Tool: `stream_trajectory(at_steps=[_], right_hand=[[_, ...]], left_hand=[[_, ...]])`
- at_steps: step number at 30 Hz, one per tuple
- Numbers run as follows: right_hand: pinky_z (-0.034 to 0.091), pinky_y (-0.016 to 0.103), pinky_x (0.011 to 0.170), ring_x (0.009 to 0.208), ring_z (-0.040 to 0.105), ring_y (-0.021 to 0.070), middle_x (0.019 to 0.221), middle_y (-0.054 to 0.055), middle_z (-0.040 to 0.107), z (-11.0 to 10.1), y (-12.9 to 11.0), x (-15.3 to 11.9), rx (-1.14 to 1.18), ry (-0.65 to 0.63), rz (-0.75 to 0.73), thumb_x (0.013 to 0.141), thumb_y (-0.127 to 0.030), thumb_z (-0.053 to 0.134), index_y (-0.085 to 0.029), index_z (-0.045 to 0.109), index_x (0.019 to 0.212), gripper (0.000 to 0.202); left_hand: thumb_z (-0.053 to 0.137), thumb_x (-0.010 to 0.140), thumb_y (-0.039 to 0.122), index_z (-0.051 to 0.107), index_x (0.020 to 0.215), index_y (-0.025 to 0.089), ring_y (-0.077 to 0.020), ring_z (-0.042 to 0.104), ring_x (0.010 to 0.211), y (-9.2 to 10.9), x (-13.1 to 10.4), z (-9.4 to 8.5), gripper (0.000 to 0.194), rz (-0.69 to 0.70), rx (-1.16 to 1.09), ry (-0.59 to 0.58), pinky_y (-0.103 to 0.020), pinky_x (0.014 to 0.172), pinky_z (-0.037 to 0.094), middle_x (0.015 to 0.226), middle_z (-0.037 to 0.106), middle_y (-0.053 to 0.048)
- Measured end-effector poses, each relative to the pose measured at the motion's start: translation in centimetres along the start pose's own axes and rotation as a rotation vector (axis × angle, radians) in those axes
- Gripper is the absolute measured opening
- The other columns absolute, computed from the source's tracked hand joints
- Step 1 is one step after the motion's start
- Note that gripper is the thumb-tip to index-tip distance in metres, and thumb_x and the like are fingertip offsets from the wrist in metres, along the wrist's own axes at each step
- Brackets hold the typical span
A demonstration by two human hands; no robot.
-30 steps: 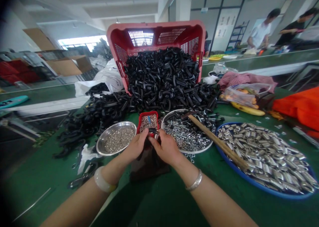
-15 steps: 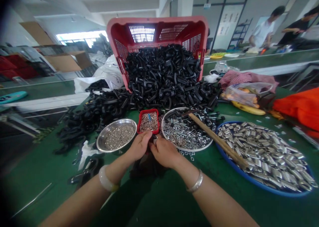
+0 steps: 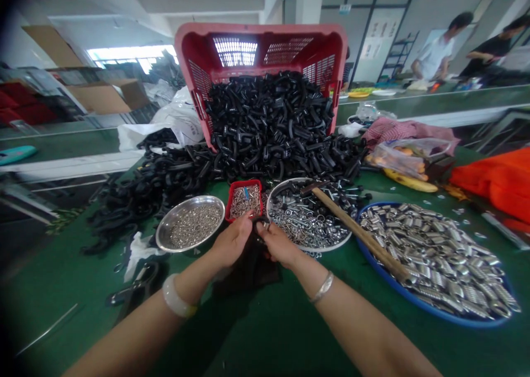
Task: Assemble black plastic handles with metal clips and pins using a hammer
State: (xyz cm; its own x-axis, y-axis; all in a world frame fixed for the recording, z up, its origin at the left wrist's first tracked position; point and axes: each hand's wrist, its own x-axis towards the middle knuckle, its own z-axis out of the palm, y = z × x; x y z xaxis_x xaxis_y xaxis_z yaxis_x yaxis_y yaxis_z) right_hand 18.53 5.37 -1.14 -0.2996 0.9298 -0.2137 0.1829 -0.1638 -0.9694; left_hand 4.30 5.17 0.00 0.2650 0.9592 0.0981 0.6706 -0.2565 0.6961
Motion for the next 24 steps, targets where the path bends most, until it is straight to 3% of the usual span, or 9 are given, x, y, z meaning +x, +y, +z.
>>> stream_trajectory(at_steps=[4, 7, 10, 13, 15, 19, 24], right_hand=[[0.04, 0.02, 0.04, 0.05, 0.05, 0.0098, 0.065, -0.002, 0.052, 1.2, 0.4, -0.3, 0.359, 0.104, 0.02, 0.081, -0.044, 0.045, -0.02, 0.048, 0.091, 0.027], [0.046, 0.023, 0.05, 0.058, 0.055, 0.0117, 0.071, 0.0, 0.056, 1.5, 0.6, -0.6, 0.342, 0.043, 0.023, 0.084, -0.042, 0.04, -0.02, 0.048, 0.093, 0.025], [0.046, 0.027, 0.055, 0.06, 0.057, 0.0141, 0.073, 0.004, 0.061, -0.1, 0.1, 0.0, -0.081, 0.005, -0.051, 0.089, -0.046, 0.024, -0.018, 0.051, 0.093, 0.039], [0.045, 0.03, 0.069, 0.077, 0.06, 0.0178, 0.084, 0.009, 0.064, -2.0, -1.7, 2.2, -0.777, 0.223, -0.216, 0.091, -0.038, 0.019, -0.015, 0.056, 0.092, 0.043], [0.043, 0.031, 0.078, 0.092, 0.057, 0.0201, 0.097, 0.011, 0.063, -2.3, -3.2, 4.5, -1.165, 0.216, -0.293, 0.09, -0.03, 0.029, -0.016, 0.059, 0.094, 0.034], [0.044, 0.032, 0.075, 0.092, 0.059, 0.0254, 0.093, 0.015, 0.066, -0.4, -5.1, 9.4, -1.362, 0.064, -0.231, 0.076, -0.019, 0.052, -0.014, 0.067, 0.085, 0.017], [0.043, 0.035, 0.077, 0.092, 0.059, 0.0276, 0.091, 0.019, 0.066, 1.6, -4.9, 12.9, -1.426, 0.029, -0.178, 0.075, -0.019, 0.055, -0.01, 0.068, 0.087, 0.02]], left_hand=[[0.052, 0.049, 0.075, 0.026, 0.133, 0.011, -0.035, 0.034, 0.119, 0.6, -1.2, 0.3, 0.108, 0.027, 0.29, -0.026, -0.047, 0.096, 0.028, 0.133, 0.037, -0.019], [0.055, 0.046, 0.074, 0.027, 0.132, 0.008, -0.0343, 0.04, 0.114, 0.3, -1.6, 0.5, 0.112, -0.007, 0.371, -0.008, -0.045, 0.095, 0.031, 0.127, 0.042, -0.02], [0.058, 0.047, 0.07, 0.03, 0.13, 0.012, -0.0317, 0.045, 0.11, -0.4, -1.5, -0.1, 0.105, 0.017, 0.412, -0.01, -0.041, 0.093, 0.033, 0.121, 0.048, -0.016], [0.059, 0.045, 0.069, 0.033, 0.128, 0.015, -0.0314, 0.045, 0.109, -1.1, -1.4, -0.7, 0.103, 0.059, 0.45, -0.065, -0.041, 0.093, 0.033, 0.119, 0.05, -0.014], [0.06, 0.042, 0.07, 0.034, 0.128, 0.014, -0.0324, 0.044, 0.111, -1.3, -1.1, -0.8, 0.105, 0.092, 0.489, -0.103, -0.043, 0.095, 0.031, 0.121, 0.048, -0.015], [0.062, 0.037, 0.071, 0.039, 0.125, 0.012, -0.0355, 0.04, 0.113, -2.0, -0.4, -0.5, 0.109, 0.106, 0.567, -0.174, -0.045, 0.096, 0.028, 0.123, 0.045, -0.017], [0.057, 0.037, 0.077, 0.035, 0.13, 0.013, -0.0359, 0.033, 0.118, -3.5, -0.6, -0.7, 0.114, 0.172, 0.528, -0.244, -0.045, 0.101, 0.022, 0.128, 0.039, -0.017]])
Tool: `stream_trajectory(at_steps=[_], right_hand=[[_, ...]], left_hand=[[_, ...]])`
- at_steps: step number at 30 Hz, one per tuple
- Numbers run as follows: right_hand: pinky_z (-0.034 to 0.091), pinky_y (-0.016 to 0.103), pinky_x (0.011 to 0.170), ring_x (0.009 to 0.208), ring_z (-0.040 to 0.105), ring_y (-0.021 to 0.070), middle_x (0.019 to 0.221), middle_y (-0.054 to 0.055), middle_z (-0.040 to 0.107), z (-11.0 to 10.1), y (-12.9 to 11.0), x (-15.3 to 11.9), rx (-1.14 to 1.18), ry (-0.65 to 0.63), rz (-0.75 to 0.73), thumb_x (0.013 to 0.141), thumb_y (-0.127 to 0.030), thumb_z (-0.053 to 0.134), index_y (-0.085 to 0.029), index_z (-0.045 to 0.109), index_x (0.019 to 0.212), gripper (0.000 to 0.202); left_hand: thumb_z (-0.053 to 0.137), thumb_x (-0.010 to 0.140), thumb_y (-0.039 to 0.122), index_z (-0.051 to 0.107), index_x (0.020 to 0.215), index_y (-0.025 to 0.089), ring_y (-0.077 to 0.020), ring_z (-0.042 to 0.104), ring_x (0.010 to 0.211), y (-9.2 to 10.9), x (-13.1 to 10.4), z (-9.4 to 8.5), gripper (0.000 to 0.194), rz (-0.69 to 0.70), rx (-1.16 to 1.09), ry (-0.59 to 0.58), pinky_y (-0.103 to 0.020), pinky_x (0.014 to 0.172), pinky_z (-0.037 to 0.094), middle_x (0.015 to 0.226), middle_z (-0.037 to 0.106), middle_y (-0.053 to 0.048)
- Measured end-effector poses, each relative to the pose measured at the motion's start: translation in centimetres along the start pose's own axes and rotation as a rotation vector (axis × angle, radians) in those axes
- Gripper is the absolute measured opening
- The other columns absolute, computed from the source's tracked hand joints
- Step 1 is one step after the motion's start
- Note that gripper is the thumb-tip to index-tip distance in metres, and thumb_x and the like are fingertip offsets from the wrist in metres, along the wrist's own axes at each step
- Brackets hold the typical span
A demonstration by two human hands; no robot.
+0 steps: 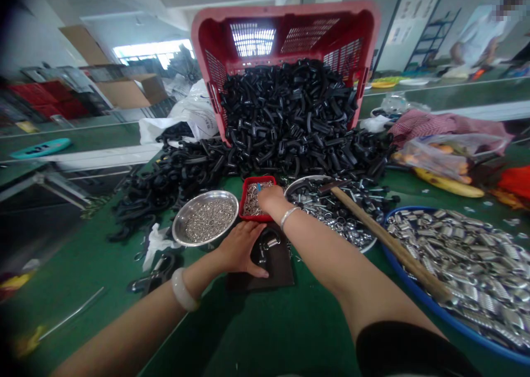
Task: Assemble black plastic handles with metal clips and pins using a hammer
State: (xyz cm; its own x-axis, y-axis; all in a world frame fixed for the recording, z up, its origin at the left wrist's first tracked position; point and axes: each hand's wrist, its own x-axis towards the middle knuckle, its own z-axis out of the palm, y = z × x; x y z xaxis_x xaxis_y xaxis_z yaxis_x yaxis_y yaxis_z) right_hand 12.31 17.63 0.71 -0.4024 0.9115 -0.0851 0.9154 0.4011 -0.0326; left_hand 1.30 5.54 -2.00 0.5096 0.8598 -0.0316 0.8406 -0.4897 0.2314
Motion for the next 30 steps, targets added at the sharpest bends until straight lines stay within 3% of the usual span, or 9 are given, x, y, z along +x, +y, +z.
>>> stream_trajectory(at_steps=[4, 6, 9, 11, 14, 16, 22, 27, 30], right_hand=[[0.041, 0.036, 0.077, 0.093, 0.058, 0.0277, 0.094, 0.019, 0.065, 0.2, 1.3, -0.5, -0.018, 0.029, -0.008, 0.077, -0.022, 0.052, -0.011, 0.067, 0.088, 0.022], [0.039, 0.039, 0.078, 0.094, 0.057, 0.0282, 0.095, 0.017, 0.065, 0.1, 1.9, -1.2, -0.022, 0.062, -0.02, 0.078, -0.025, 0.051, -0.014, 0.067, 0.087, 0.022], [0.033, 0.044, 0.084, 0.1, 0.052, 0.0285, 0.097, 0.013, 0.065, 0.0, 2.2, -2.1, -0.005, 0.129, -0.049, 0.08, -0.031, 0.047, -0.019, 0.066, 0.09, 0.024], [0.031, 0.045, 0.084, 0.099, 0.051, 0.0274, 0.095, 0.011, 0.065, 0.1, 1.9, -2.4, 0.023, 0.155, -0.071, 0.08, -0.034, 0.047, -0.023, 0.066, 0.089, 0.024], [0.033, 0.041, 0.083, 0.095, 0.053, 0.0248, 0.093, 0.007, 0.066, 0.4, 1.7, -2.5, 0.088, 0.172, -0.1, 0.079, -0.033, 0.047, -0.025, 0.067, 0.085, 0.023], [0.035, 0.037, 0.082, 0.096, 0.052, 0.0227, 0.098, 0.005, 0.065, 0.6, 1.9, -2.5, 0.145, 0.194, -0.111, 0.079, -0.033, 0.046, -0.026, 0.067, 0.089, 0.024], [0.04, 0.022, 0.064, 0.075, 0.057, 0.0133, 0.082, 0.0, 0.066, 0.4, 2.9, -4.2, 0.331, 0.233, -0.118, 0.079, -0.032, 0.046, -0.02, 0.065, 0.084, 0.024], [0.04, 0.022, 0.058, 0.061, 0.056, 0.0118, 0.063, -0.002, 0.063, 1.2, 3.7, -8.4, 0.655, 0.205, -0.086, 0.08, -0.028, 0.042, -0.018, 0.064, 0.073, 0.025], [0.043, 0.024, 0.059, 0.064, 0.059, 0.0134, 0.067, 0.0, 0.065, 2.2, 4.3, -10.8, 0.749, 0.204, -0.067, 0.081, -0.029, 0.042, -0.018, 0.066, 0.078, 0.026]], left_hand=[[0.058, 0.041, 0.075, 0.031, 0.133, 0.015, -0.0335, 0.031, 0.121, -0.6, -0.7, -0.8, 0.113, 0.046, -0.094, 0.038, -0.043, 0.1, 0.025, 0.133, 0.036, -0.016], [0.055, 0.056, 0.068, 0.035, 0.13, 0.02, -0.0288, 0.039, 0.116, -1.0, -0.4, -2.0, 0.091, -0.016, -0.113, 0.099, -0.039, 0.095, 0.032, 0.13, 0.04, -0.012], [0.044, 0.078, 0.05, 0.05, 0.118, 0.024, -0.0242, 0.051, 0.103, -2.0, 1.4, -4.0, 0.048, -0.242, -0.027, 0.191, -0.036, 0.085, 0.041, 0.116, 0.053, -0.008], [0.043, 0.08, 0.044, 0.058, 0.108, 0.026, -0.0249, 0.055, 0.096, -2.7, 3.3, -4.8, 0.036, -0.342, 0.067, 0.121, -0.035, 0.079, 0.044, 0.106, 0.059, -0.008], [0.048, 0.077, 0.043, 0.063, 0.098, 0.023, -0.0279, 0.058, 0.092, -3.2, 6.0, -5.0, 0.033, -0.38, 0.174, -0.064, -0.036, 0.074, 0.045, 0.099, 0.063, -0.011], [0.051, 0.076, 0.042, 0.065, 0.095, 0.018, -0.0294, 0.058, 0.092, -3.3, 7.4, -4.8, 0.034, -0.377, 0.201, -0.114, -0.035, 0.074, 0.045, 0.096, 0.064, -0.015], [0.055, 0.073, 0.04, 0.064, 0.095, 0.019, -0.0279, 0.059, 0.092, -3.3, 8.4, -4.4, 0.032, -0.328, 0.189, -0.13, -0.032, 0.073, 0.045, 0.096, 0.065, -0.013], [0.047, 0.077, 0.034, 0.064, 0.093, 0.02, -0.0261, 0.06, 0.089, -3.3, 8.1, -4.2, 0.027, -0.315, 0.161, -0.115, -0.033, 0.071, 0.044, 0.097, 0.065, -0.012], [0.051, 0.074, 0.033, 0.065, 0.089, 0.018, -0.025, 0.06, 0.086, -3.4, 8.4, -4.1, 0.025, -0.291, 0.141, -0.12, -0.031, 0.069, 0.044, 0.095, 0.065, -0.012]])
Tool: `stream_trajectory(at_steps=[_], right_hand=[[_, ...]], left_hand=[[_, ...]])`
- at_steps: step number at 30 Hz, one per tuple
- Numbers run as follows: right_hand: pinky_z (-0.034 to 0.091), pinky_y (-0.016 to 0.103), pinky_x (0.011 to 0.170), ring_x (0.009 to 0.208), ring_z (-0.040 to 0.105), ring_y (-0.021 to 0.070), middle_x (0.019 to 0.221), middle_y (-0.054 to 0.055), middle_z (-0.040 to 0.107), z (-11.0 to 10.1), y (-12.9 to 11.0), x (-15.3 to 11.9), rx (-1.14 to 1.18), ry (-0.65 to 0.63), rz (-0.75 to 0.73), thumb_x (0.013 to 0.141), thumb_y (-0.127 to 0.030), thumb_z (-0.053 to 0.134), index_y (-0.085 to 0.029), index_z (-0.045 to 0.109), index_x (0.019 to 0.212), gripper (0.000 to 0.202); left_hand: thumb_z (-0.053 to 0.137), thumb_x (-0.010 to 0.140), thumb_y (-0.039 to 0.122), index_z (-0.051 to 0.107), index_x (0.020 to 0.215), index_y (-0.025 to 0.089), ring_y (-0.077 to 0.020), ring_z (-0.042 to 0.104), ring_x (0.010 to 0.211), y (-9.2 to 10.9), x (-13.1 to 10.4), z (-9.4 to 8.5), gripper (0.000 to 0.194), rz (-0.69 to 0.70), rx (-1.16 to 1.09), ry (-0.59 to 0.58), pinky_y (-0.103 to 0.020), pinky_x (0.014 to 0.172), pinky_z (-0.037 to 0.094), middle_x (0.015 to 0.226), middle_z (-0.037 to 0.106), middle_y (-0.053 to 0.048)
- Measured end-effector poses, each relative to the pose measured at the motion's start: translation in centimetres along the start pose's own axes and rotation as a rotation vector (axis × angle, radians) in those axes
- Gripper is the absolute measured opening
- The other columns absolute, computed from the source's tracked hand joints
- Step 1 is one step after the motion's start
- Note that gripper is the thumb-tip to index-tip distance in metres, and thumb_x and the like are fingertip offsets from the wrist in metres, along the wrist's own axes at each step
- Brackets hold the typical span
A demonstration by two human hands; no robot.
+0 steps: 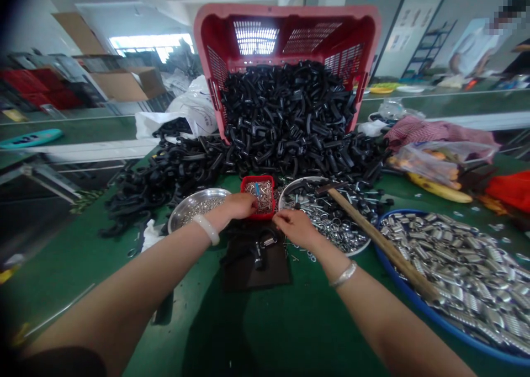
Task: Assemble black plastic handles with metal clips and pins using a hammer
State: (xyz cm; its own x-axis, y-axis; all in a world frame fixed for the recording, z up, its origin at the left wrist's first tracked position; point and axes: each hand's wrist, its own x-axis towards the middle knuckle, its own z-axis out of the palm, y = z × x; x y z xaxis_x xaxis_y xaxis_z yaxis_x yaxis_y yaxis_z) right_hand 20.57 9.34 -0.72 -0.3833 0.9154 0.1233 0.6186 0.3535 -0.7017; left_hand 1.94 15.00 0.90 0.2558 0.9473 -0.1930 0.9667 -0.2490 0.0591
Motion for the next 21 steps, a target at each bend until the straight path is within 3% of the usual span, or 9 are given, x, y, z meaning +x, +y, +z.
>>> stream_trajectory(at_steps=[4, 7, 10, 16, 21], right_hand=[[0.045, 0.027, 0.07, 0.078, 0.06, 0.0152, 0.086, 0.003, 0.067, 0.3, 0.6, -2.2, -0.029, 0.061, -0.059, 0.079, -0.025, 0.047, -0.02, 0.067, 0.088, 0.023], [0.046, 0.027, 0.069, 0.075, 0.06, 0.0151, 0.083, 0.004, 0.067, 0.9, 0.6, -3.1, -0.026, 0.119, -0.07, 0.078, -0.023, 0.049, -0.019, 0.067, 0.086, 0.021], [0.045, 0.026, 0.068, 0.075, 0.061, 0.0149, 0.083, 0.004, 0.067, 1.3, 0.5, -3.4, 0.026, 0.158, -0.069, 0.078, -0.023, 0.05, -0.019, 0.067, 0.086, 0.019], [0.044, 0.024, 0.059, 0.062, 0.059, 0.0125, 0.073, 0.001, 0.067, 1.5, 0.5, -3.7, 0.178, 0.093, 0.059, 0.084, -0.032, 0.041, -0.018, 0.065, 0.087, 0.029], [0.044, 0.024, 0.063, 0.069, 0.06, 0.0134, 0.076, 0.002, 0.067, 1.6, 1.1, -3.7, 0.118, 0.1, 0.065, 0.081, -0.027, 0.045, -0.017, 0.066, 0.082, 0.024]], left_hand=[[0.047, 0.076, 0.039, 0.062, 0.094, 0.018, -0.0225, 0.06, 0.083, -0.6, 0.2, 0.2, 0.031, -0.002, -0.027, 0.045, -0.028, 0.067, 0.044, 0.097, 0.064, -0.01], [0.044, 0.079, 0.038, 0.06, 0.098, 0.021, -0.0195, 0.059, 0.084, -1.4, 0.0, 0.3, 0.03, 0.015, -0.049, 0.063, -0.026, 0.067, 0.043, 0.099, 0.064, -0.007], [0.053, 0.074, 0.038, 0.062, 0.096, 0.026, -0.0163, 0.059, 0.082, -1.8, 0.3, 0.3, 0.027, 0.084, -0.065, 0.021, -0.022, 0.066, 0.041, 0.097, 0.065, -0.003], [0.062, 0.065, 0.033, 0.067, 0.083, 0.028, -0.0162, 0.059, 0.077, -1.2, 1.6, 0.4, 0.02, 0.17, -0.067, -0.026, -0.022, 0.065, 0.04, 0.088, 0.067, 0.0], [0.055, 0.072, 0.037, 0.066, 0.084, 0.027, -0.0168, 0.058, 0.081, -1.3, 1.0, 0.8, 0.019, 0.13, -0.092, 0.077, -0.024, 0.066, 0.04, 0.089, 0.066, 0.001]])
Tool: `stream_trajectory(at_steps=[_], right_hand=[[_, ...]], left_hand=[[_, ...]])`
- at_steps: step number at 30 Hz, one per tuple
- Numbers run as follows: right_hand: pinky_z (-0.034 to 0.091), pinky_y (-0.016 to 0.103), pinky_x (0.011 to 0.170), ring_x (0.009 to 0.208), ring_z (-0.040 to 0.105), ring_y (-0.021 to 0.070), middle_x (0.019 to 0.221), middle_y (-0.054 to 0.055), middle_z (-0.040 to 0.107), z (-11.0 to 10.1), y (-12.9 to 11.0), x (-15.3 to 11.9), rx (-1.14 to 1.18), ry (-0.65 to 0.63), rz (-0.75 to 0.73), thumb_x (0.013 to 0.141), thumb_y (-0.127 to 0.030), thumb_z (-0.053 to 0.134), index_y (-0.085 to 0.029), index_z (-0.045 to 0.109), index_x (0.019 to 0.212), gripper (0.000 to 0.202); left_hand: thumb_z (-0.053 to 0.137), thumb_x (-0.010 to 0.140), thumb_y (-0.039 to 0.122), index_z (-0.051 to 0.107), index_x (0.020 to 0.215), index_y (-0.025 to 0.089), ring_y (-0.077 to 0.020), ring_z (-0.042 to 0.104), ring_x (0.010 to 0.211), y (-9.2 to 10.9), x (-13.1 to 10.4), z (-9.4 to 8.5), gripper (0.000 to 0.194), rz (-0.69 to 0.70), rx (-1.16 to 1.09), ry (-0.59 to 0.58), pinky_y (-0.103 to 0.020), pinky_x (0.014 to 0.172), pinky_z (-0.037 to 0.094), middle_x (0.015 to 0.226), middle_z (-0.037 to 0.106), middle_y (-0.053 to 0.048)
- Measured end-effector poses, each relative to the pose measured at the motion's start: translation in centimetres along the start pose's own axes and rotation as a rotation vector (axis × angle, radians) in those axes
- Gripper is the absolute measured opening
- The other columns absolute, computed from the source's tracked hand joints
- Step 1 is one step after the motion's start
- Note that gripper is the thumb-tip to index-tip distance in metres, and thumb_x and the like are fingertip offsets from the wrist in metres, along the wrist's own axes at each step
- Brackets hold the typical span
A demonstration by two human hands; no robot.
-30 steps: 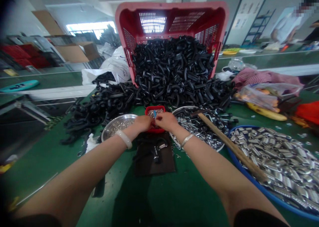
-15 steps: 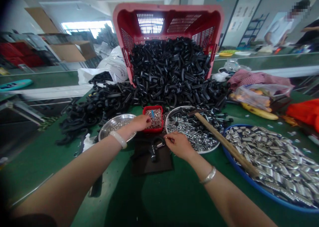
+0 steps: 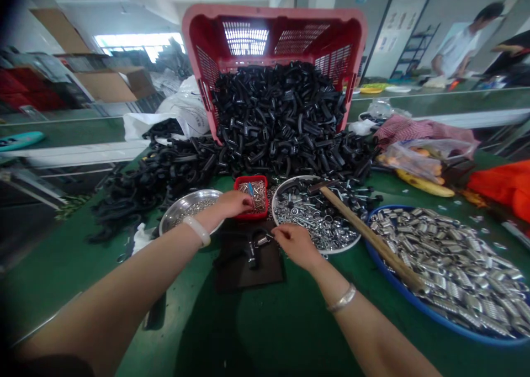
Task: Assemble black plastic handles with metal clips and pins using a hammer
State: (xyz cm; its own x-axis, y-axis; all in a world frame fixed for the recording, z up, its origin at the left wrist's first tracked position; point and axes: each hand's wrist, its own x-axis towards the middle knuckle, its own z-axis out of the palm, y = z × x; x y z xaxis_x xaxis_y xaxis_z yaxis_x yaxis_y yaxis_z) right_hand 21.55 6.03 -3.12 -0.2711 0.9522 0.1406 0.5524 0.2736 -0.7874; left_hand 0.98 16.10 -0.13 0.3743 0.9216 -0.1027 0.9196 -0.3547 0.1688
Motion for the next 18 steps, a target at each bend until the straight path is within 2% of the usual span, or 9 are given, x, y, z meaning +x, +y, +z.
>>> stream_trajectory(at_steps=[5, 8, 10, 12, 15, 18], right_hand=[[0.043, 0.025, 0.064, 0.069, 0.057, 0.0144, 0.073, 0.003, 0.064, 0.2, -0.4, 0.4, -0.285, -0.021, -0.106, 0.076, -0.018, 0.048, -0.018, 0.066, 0.076, 0.017], [0.043, 0.026, 0.065, 0.067, 0.056, 0.0144, 0.073, 0.004, 0.062, -0.1, -1.1, -0.2, -0.383, -0.033, -0.129, 0.075, -0.015, 0.048, -0.016, 0.065, 0.081, 0.018], [0.044, 0.027, 0.068, 0.071, 0.057, 0.0145, 0.079, 0.005, 0.062, -0.4, -1.6, -1.2, -0.382, -0.093, -0.183, 0.076, -0.015, 0.049, -0.016, 0.064, 0.089, 0.02], [0.045, 0.028, 0.073, 0.079, 0.056, 0.0154, 0.087, 0.006, 0.061, -0.6, -1.8, -2.4, -0.348, -0.204, -0.279, 0.076, -0.017, 0.051, -0.017, 0.063, 0.095, 0.022], [0.045, 0.029, 0.077, 0.086, 0.055, 0.0163, 0.094, 0.008, 0.058, -0.5, -1.3, -4.0, -0.317, -0.3, -0.351, 0.077, -0.017, 0.053, -0.017, 0.063, 0.097, 0.022], [0.046, 0.028, 0.077, 0.086, 0.056, 0.0155, 0.093, 0.008, 0.057, -0.1, -0.2, -4.6, -0.259, -0.279, -0.346, 0.079, -0.017, 0.053, -0.017, 0.064, 0.092, 0.018]], left_hand=[[0.051, 0.076, 0.035, 0.061, 0.082, 0.022, -0.0169, 0.057, 0.079, -0.4, -1.3, -0.4, 0.017, -0.078, -0.018, 0.111, -0.025, 0.065, 0.04, 0.087, 0.064, -0.002], [0.051, 0.077, 0.031, 0.058, 0.08, 0.019, -0.0165, 0.057, 0.073, -0.6, -2.0, -0.7, 0.014, -0.154, -0.097, 0.186, -0.025, 0.062, 0.04, 0.082, 0.064, -0.004], [0.049, 0.078, 0.029, 0.055, 0.084, 0.017, -0.0155, 0.057, 0.068, -0.7, -2.5, -0.7, 0.014, -0.217, -0.197, 0.262, -0.026, 0.061, 0.041, 0.079, 0.063, -0.005], [0.046, 0.08, 0.028, 0.051, 0.09, 0.015, -0.0132, 0.056, 0.059, -0.5, -3.2, -0.6, 0.018, -0.26, -0.337, 0.289, -0.025, 0.058, 0.04, 0.074, 0.062, -0.005], [0.043, 0.081, 0.026, 0.047, 0.094, 0.016, -0.0086, 0.051, 0.046, 0.6, -4.8, -0.4, 0.017, -0.206, -0.55, 0.273, -0.022, 0.051, 0.039, 0.069, 0.061, -0.001], [0.044, 0.081, 0.027, 0.051, 0.087, 0.017, -0.0062, 0.047, 0.044, 2.1, -6.8, -0.1, 0.014, -0.074, -0.7, 0.187, -0.02, 0.047, 0.037, 0.07, 0.06, 0.0]])
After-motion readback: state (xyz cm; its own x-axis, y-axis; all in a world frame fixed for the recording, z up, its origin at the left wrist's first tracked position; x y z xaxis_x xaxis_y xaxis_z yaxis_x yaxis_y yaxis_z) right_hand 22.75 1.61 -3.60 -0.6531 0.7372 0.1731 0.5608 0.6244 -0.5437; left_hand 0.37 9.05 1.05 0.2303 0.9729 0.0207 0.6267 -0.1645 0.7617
